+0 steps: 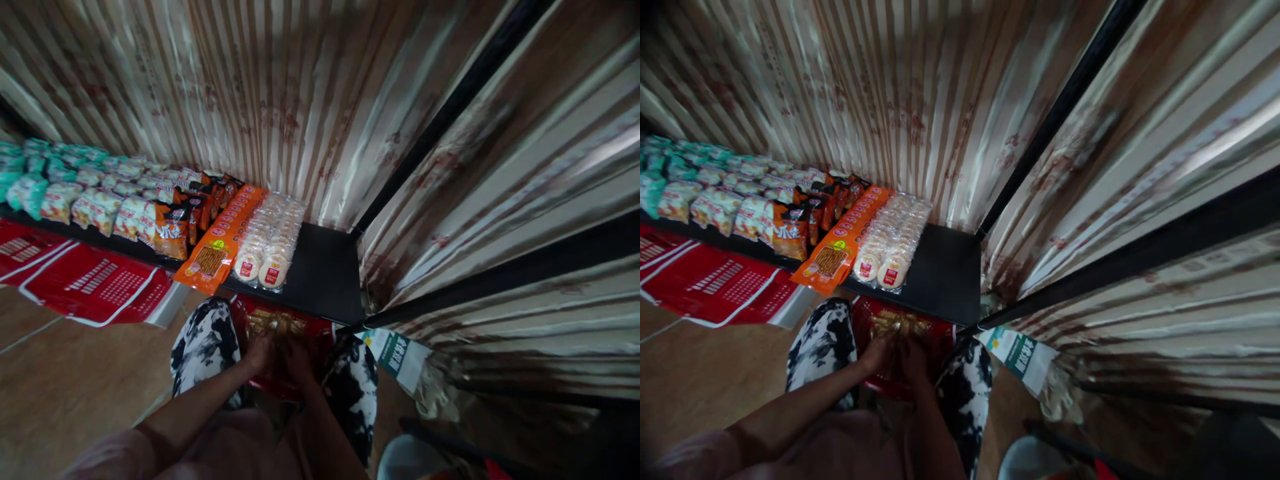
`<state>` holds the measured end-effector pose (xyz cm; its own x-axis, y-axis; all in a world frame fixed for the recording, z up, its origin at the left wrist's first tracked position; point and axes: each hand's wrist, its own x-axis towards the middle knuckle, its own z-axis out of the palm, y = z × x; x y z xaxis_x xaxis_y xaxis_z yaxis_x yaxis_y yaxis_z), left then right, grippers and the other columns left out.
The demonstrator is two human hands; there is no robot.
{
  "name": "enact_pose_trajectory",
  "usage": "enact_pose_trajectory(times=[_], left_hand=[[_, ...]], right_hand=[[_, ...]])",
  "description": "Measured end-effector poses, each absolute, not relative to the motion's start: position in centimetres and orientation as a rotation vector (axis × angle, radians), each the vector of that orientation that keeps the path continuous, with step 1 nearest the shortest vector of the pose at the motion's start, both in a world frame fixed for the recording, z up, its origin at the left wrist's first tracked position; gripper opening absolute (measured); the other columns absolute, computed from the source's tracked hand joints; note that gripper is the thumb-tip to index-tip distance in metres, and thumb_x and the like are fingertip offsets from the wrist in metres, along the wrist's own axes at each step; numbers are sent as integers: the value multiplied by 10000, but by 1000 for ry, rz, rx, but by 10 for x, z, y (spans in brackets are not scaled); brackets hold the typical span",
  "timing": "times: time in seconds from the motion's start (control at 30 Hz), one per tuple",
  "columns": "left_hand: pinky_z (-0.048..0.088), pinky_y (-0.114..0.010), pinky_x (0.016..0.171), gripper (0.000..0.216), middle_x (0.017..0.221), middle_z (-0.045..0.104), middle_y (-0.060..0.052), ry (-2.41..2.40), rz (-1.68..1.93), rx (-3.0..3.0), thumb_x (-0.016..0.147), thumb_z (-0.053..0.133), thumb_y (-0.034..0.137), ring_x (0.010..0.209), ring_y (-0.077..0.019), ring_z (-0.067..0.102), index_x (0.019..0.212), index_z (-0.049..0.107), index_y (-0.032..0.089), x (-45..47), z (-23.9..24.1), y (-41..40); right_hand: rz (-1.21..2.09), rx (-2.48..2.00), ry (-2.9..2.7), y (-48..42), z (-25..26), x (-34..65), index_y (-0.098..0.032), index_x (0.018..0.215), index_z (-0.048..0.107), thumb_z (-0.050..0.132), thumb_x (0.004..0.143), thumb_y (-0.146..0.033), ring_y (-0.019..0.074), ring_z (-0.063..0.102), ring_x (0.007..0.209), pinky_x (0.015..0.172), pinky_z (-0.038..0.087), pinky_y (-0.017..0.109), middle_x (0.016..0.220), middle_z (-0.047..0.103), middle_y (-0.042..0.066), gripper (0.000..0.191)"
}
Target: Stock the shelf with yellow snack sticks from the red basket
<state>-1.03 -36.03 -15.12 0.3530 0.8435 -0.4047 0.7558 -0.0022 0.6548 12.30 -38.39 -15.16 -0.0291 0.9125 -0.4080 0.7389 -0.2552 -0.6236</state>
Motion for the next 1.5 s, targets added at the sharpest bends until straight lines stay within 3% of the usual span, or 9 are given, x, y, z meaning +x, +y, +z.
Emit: enact_pose_trajectory(times=[0.33, 0.6, 0.73, 0.83, 1.07, 1.3, 1.5], left_hand=[[418, -235, 813, 223, 973, 667, -50, 1638, 284, 1593, 794, 492, 187, 929, -160, 609, 1005, 561, 183, -3, -122, -361], [417, -248, 742, 96, 792, 639, -49, 1634, 488, 1354, 782, 498, 236, 837, -176, 594, 768, 555, 161, -7, -109, -359], [439, -248, 626, 125, 737, 589, -28, 1488, 571, 1155, 766, 501, 297, 726, -166, 574, 743, 511, 174, -1, -111, -368], [432, -246, 529, 264, 736, 560, -24, 1355, 611, 967, 731, 526, 431, 674, -166, 560, 790, 491, 176, 5, -110, -376], [433, -272, 655, 620, 798, 602, -63, 1199, 712, 877, 532, 619, 672, 749, -183, 579, 850, 513, 150, 8, -104, -382], [426, -270, 625, 653, 827, 594, -66, 1184, 701, 836, 531, 601, 703, 768, -194, 567, 866, 508, 151, 12, -92, -384], [424, -275, 720, 575, 839, 620, -61, 1176, 741, 790, 565, 639, 637, 823, -198, 587, 868, 531, 160, 19, -74, -380]], right_hand=[[1302, -1618, -1524, -406, -153, 119, -168, 1088, 617, 418, 859, -358, 209, 600, 1020, 903, 438, 315, 1098, 660, 90, 358], [1258, -1581, -1160, -397, -141, 129, -165, 1061, 633, 645, 633, -470, 292, 597, 1020, 898, 460, 408, 1089, 656, 117, 526], [1244, -1524, -957, -387, -140, 140, -152, 1030, 623, 685, 540, -463, 305, 594, 1033, 889, 470, 418, 1082, 642, 158, 583], [1239, -1476, -917, -384, -137, 144, -188, 1055, 606, 670, 583, -434, 276, 604, 1018, 879, 474, 403, 1064, 649, 127, 536], [1205, -1427, -770, -378, -121, 139, -170, 1049, 591, 700, 555, -382, 259, 636, 912, 816, 491, 384, 937, 672, 110, 549], [1198, -1428, -749, -376, -103, 133, -183, 1067, 598, 697, 569, -394, 241, 632, 934, 843, 483, 366, 968, 679, 90, 550], [1255, -1489, -760, -381, -87, 143, -177, 1049, 614, 697, 584, -454, 246, 636, 896, 816, 488, 367, 1004, 676, 94, 548]])
